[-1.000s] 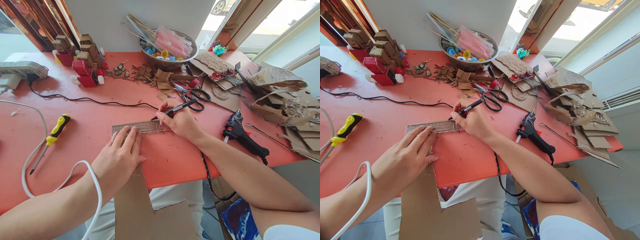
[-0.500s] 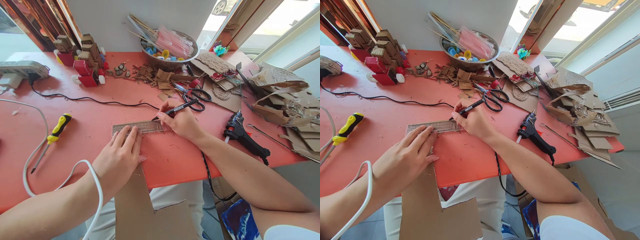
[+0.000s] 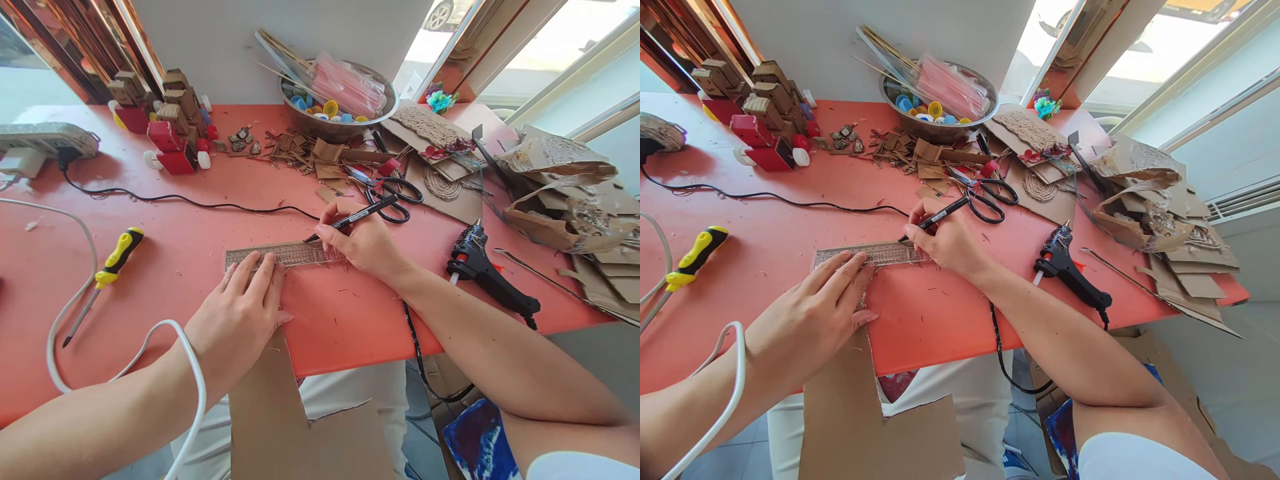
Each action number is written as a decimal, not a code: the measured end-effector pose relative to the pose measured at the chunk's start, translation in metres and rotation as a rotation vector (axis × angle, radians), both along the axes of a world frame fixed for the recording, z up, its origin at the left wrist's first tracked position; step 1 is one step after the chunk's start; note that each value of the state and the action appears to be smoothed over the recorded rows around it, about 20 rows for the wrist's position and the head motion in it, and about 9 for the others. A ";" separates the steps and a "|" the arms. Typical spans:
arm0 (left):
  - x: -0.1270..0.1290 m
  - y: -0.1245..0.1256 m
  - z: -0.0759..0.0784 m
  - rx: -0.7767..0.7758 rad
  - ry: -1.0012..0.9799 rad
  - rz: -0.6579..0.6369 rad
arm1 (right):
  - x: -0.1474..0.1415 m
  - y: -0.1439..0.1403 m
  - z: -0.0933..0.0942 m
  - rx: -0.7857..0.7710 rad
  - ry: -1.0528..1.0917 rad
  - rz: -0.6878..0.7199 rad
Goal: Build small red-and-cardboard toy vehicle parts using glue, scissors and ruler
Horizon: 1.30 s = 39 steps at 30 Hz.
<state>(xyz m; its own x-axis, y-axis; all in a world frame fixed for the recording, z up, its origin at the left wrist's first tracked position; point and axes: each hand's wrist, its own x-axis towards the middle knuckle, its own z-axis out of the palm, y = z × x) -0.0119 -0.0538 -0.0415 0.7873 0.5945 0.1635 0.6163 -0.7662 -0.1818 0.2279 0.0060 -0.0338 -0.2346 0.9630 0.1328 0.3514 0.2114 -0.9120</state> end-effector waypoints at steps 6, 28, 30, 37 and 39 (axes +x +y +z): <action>-0.001 0.002 -0.001 0.025 -0.009 -0.031 | 0.004 -0.002 0.004 0.130 -0.076 -0.015; 0.004 0.002 0.023 -0.123 -0.085 -0.083 | 0.019 -0.017 0.020 0.097 -0.549 0.126; 0.002 0.007 0.023 -0.098 -0.110 -0.063 | 0.018 -0.017 0.020 0.108 -0.512 0.096; -0.004 0.022 0.011 -0.114 -0.146 0.176 | 0.016 -0.016 0.019 0.069 -0.349 0.060; -0.006 0.026 0.007 -0.113 -0.146 0.304 | 0.017 -0.016 0.019 0.074 -0.347 0.073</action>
<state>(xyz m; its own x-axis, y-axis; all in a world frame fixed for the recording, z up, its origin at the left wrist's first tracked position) -0.0183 -0.0281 -0.0344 0.5444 0.8190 0.1811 0.8328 -0.5536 0.0005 0.2445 -0.0099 -0.0149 -0.3459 0.9327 0.1019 0.6189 0.3085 -0.7224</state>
